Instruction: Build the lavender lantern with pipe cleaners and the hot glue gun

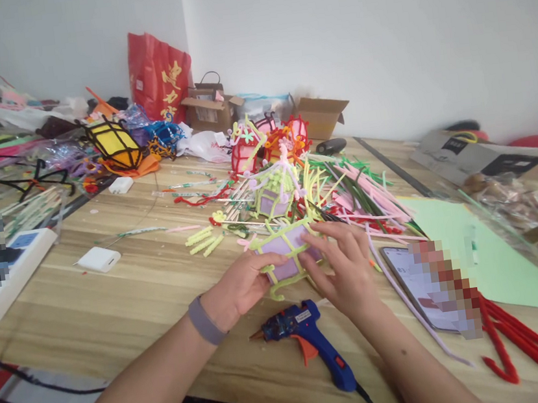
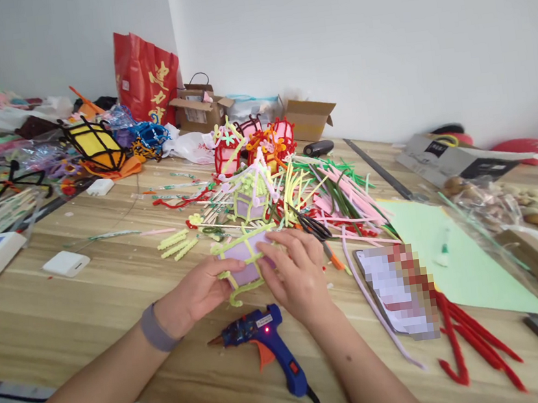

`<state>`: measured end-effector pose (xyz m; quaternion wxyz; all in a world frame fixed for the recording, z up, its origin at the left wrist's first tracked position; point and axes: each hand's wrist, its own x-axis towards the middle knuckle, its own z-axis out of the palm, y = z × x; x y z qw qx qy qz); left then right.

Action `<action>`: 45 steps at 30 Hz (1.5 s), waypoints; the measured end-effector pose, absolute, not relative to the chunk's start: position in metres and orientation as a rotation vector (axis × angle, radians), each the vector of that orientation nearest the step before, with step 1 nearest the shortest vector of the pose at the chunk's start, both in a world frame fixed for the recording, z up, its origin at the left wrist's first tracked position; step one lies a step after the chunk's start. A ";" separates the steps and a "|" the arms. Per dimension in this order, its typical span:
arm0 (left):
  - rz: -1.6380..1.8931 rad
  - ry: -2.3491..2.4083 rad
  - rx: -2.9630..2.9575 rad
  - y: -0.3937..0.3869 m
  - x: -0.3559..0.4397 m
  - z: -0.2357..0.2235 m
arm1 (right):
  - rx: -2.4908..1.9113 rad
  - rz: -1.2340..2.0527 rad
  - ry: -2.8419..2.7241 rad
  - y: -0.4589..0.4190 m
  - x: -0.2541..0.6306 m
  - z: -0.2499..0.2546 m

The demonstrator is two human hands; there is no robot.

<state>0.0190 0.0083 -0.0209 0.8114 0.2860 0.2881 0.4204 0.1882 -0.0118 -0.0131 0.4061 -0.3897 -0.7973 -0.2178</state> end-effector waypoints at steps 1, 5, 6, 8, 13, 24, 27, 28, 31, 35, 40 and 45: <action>0.898 0.610 0.609 0.008 0.019 -0.021 | -0.987 -0.542 -1.989 -0.011 0.189 -0.013; 0.910 0.587 0.614 0.007 0.019 -0.018 | -1.008 -0.462 -1.919 -0.007 0.191 -0.014; 0.911 0.587 0.619 0.006 0.019 -0.017 | -1.019 -0.433 -1.905 -0.007 0.192 -0.014; 0.912 0.588 0.629 0.006 0.019 -0.016 | -1.042 -0.385 -1.880 -0.006 0.193 -0.014; 0.919 0.575 0.635 0.006 0.020 -0.014 | -1.050 -0.368 -1.876 -0.006 0.193 -0.013; 1.083 0.638 0.746 0.003 0.023 -0.016 | -1.059 -0.646 -2.015 -0.012 0.187 -0.014; 1.104 0.647 0.754 0.002 0.024 -0.015 | -1.082 -0.700 -2.006 -0.013 0.186 -0.016; 1.102 0.651 0.749 0.002 0.024 -0.015 | -1.089 -0.700 -1.997 -0.013 0.186 -0.016; 1.076 0.645 0.737 0.002 0.024 -0.016 | -1.094 -0.708 -1.975 -0.015 0.185 -0.016; 1.051 0.622 0.721 0.002 0.023 -0.016 | -1.087 -0.753 -1.958 -0.017 0.184 -0.017; 1.059 0.607 0.703 0.000 0.022 -0.014 | -1.100 -0.715 -1.965 -0.017 0.183 -0.018; 1.059 0.614 0.689 0.005 0.021 -0.016 | -1.057 -0.629 -1.948 -0.014 0.186 -0.005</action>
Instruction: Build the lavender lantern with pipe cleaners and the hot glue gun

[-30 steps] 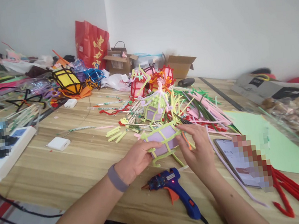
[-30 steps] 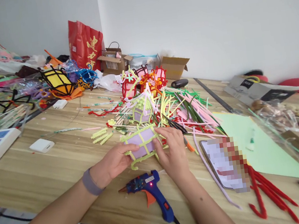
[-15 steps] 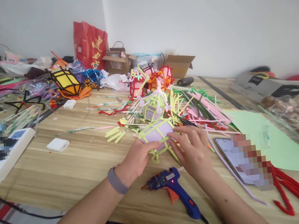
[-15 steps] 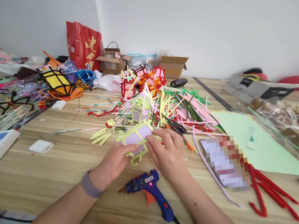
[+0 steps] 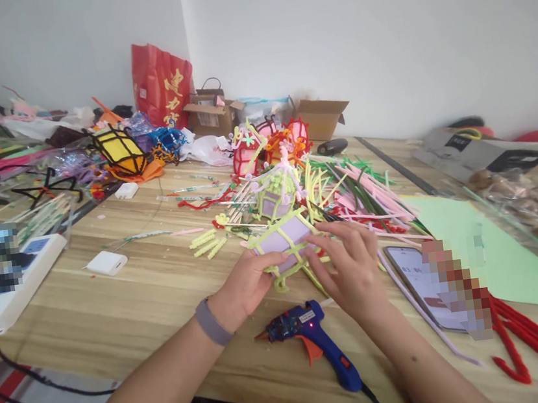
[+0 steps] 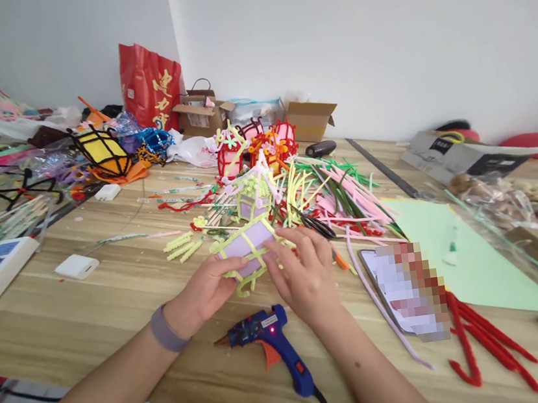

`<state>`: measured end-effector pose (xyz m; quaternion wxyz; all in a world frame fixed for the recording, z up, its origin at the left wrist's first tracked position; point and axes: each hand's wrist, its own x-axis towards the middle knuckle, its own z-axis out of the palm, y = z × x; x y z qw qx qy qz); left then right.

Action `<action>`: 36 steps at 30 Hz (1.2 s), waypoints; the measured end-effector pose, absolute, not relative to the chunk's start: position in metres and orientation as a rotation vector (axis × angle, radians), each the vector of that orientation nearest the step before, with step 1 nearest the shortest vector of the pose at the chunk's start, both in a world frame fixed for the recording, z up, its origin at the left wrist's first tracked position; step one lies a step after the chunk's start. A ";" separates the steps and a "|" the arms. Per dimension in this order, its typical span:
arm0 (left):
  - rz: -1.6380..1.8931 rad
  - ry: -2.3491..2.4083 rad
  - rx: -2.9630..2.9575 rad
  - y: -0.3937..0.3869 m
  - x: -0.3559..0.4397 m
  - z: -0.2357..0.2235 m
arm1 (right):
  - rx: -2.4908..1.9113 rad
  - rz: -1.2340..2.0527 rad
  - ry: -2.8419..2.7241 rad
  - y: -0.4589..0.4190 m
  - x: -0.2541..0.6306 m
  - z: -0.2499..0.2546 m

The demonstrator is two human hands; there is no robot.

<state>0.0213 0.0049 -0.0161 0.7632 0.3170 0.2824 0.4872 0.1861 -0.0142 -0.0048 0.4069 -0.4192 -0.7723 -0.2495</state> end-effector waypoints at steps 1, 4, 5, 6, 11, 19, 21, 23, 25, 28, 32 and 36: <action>1.066 0.602 0.688 0.007 0.021 -0.017 | -1.066 -0.579 -1.942 -0.015 0.189 -0.001; 1.107 0.569 0.673 0.013 0.017 -0.019 | -1.244 -0.277 -2.051 -0.026 0.199 0.004; 1.123 0.575 0.665 0.015 0.016 -0.019 | -1.345 -0.146 -2.136 -0.034 0.202 0.002; 1.135 0.587 0.659 0.017 0.015 -0.018 | -1.449 -0.010 -2.235 -0.043 0.205 -0.002; 1.167 0.630 0.653 0.020 0.013 -0.017 | -1.743 0.350 -2.341 -0.090 0.205 -0.030; 1.214 0.582 0.625 0.029 0.011 -0.027 | -1.535 0.764 -1.821 -0.110 0.211 -0.044; 1.223 0.571 0.614 0.030 0.011 -0.028 | -1.416 0.981 -1.620 -0.113 0.218 -0.043; 1.231 0.561 0.613 0.030 0.011 -0.028 | -1.311 1.185 -1.443 -0.114 0.222 -0.038; 1.231 0.564 0.615 0.029 0.012 -0.027 | -1.179 1.313 -1.323 -0.108 0.222 -0.028; 1.229 0.574 0.619 0.026 0.013 -0.025 | -0.885 1.369 -1.260 -0.084 0.215 -0.011; 1.234 0.585 0.653 0.023 0.015 -0.024 | -0.773 1.438 -1.275 -0.043 0.209 -0.001; 1.240 0.591 0.669 0.022 0.018 -0.025 | -0.808 1.510 -1.224 -0.019 0.210 -0.011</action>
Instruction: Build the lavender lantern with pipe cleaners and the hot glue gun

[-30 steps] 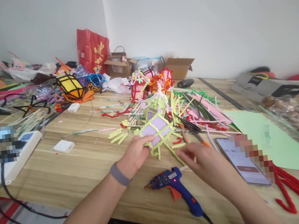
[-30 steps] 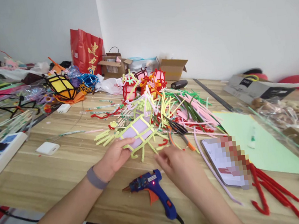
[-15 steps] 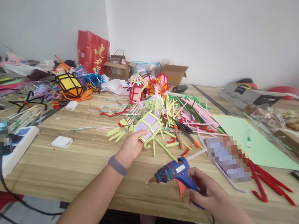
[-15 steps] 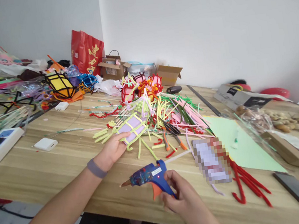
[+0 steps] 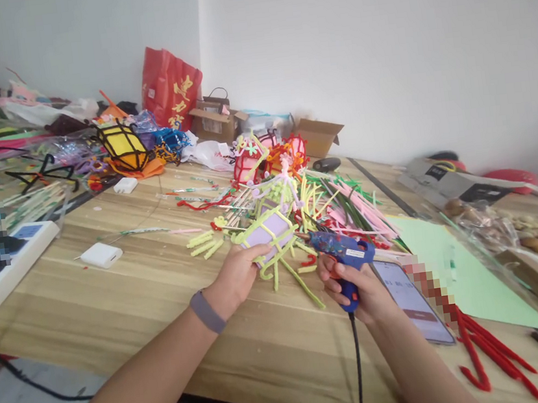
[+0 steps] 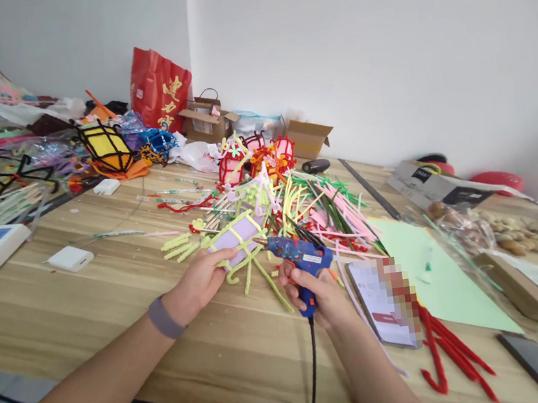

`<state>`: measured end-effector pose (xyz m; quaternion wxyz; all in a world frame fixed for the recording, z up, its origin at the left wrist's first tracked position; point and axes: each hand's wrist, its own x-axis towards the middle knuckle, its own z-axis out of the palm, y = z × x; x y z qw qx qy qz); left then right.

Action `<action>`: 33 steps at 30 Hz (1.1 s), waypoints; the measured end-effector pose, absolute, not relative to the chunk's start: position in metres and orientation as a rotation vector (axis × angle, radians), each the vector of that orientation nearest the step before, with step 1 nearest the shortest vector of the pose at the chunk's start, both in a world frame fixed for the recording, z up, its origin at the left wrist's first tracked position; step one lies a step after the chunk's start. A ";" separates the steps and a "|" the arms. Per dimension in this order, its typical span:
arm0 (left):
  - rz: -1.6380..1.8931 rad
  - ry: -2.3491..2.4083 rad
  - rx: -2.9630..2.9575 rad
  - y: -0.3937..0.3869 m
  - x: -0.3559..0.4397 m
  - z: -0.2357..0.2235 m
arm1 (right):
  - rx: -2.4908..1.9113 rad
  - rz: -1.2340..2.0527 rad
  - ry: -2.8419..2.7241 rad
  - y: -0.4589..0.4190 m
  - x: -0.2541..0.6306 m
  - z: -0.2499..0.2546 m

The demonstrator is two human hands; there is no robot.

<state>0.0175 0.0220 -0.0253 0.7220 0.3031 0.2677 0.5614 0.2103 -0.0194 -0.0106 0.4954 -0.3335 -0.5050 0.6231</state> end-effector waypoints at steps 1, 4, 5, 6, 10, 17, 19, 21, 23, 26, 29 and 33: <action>1.240 0.590 0.668 0.022 0.018 -0.026 | -0.819 1.522 -1.192 -0.017 0.210 -0.015; 1.255 0.580 0.676 0.019 0.021 -0.027 | -0.862 1.513 -1.095 -0.017 0.209 -0.025; 1.264 0.577 0.685 0.018 0.022 -0.027 | -0.885 1.498 -1.067 -0.019 0.209 -0.027; 1.269 0.579 0.693 0.016 0.023 -0.026 | -0.910 1.482 -1.042 -0.020 0.208 -0.029; 1.255 0.620 0.706 0.011 0.025 -0.022 | -0.996 1.453 -0.982 -0.023 0.206 -0.030; 1.234 0.608 0.723 0.010 0.025 -0.021 | -1.095 1.438 -0.986 -0.025 0.202 -0.030; 1.237 0.599 0.717 0.010 0.024 -0.022 | -1.119 1.425 -0.966 -0.025 0.201 -0.031; 1.240 0.593 0.707 0.010 0.024 -0.022 | -1.144 1.421 -0.949 -0.026 0.201 -0.030; 1.245 0.594 0.701 0.010 0.024 -0.021 | -1.166 1.415 -0.936 -0.027 0.200 -0.030; 1.244 0.606 0.703 0.010 0.024 -0.019 | -1.185 1.403 -0.936 -0.027 0.199 -0.029; 1.233 0.619 0.714 0.009 0.024 -0.018 | -1.192 1.399 -0.943 -0.028 0.198 -0.029; 1.229 0.627 0.719 0.009 0.024 -0.019 | -1.209 1.388 -0.946 -0.027 0.198 -0.031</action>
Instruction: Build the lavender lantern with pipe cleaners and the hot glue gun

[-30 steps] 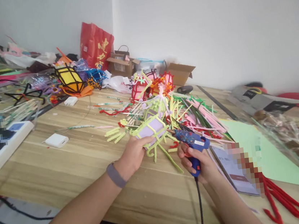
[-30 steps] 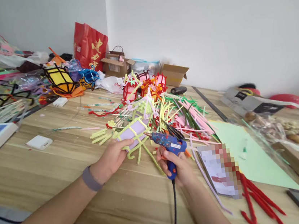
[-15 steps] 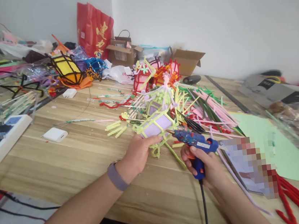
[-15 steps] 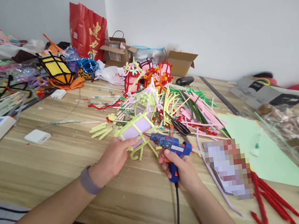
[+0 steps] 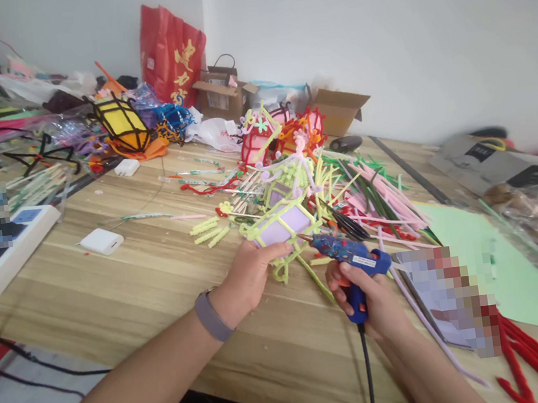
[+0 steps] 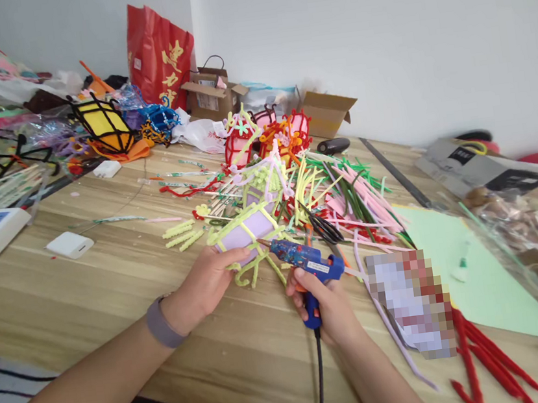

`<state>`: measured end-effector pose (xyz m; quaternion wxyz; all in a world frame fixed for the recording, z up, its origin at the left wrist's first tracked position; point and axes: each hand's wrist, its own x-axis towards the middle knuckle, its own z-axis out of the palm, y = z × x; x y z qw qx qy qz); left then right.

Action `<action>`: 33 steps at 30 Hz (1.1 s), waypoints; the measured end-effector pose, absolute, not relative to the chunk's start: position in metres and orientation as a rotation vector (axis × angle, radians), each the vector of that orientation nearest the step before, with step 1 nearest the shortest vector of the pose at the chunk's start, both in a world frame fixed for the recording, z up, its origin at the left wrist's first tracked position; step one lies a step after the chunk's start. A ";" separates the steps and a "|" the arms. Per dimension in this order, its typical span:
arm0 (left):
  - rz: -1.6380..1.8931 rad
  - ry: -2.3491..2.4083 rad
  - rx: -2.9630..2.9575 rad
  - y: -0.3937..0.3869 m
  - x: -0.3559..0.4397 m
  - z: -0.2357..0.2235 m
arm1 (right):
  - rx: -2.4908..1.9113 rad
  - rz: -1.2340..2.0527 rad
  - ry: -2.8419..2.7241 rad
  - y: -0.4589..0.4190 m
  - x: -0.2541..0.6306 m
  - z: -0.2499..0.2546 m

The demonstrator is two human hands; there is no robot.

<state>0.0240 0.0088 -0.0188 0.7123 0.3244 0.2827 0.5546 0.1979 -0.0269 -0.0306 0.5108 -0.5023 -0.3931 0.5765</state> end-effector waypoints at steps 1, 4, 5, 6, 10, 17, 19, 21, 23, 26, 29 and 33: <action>1.229 0.624 0.720 0.009 0.024 -0.019 | -1.211 1.385 -0.946 -0.027 0.198 -0.031; 1.233 0.627 0.733 0.009 0.024 -0.021 | -1.220 1.383 -0.943 -0.027 0.198 -0.031; 1.233 0.632 0.740 0.009 0.024 -0.021 | -1.225 1.383 -0.940 -0.027 0.198 -0.030; 1.232 0.636 0.747 0.009 0.023 -0.021 | -1.229 1.384 -0.937 -0.027 0.198 -0.030; 1.222 0.636 0.766 0.010 0.023 -0.023 | -1.240 1.388 -0.922 -0.028 0.197 -0.029; 1.223 0.660 0.750 0.010 0.024 -0.024 | -1.240 1.377 -0.950 -0.028 0.197 -0.026; 1.223 0.657 0.751 0.010 0.024 -0.023 | -1.231 1.368 -0.973 -0.028 0.196 -0.026; 1.222 0.657 0.751 0.010 0.024 -0.023 | -1.227 1.363 -1.001 -0.028 0.196 -0.025; 1.217 0.658 0.752 0.010 0.024 -0.023 | -1.237 1.360 -1.009 -0.028 0.196 -0.025; 1.213 0.655 0.753 0.010 0.024 -0.023 | -1.255 1.358 -0.992 -0.028 0.196 -0.026; 1.209 0.665 0.747 0.009 0.024 -0.022 | -1.258 1.356 -0.988 -0.029 0.196 -0.026; 1.212 0.648 0.737 0.009 0.024 -0.022 | -1.253 1.358 -0.998 -0.029 0.198 -0.028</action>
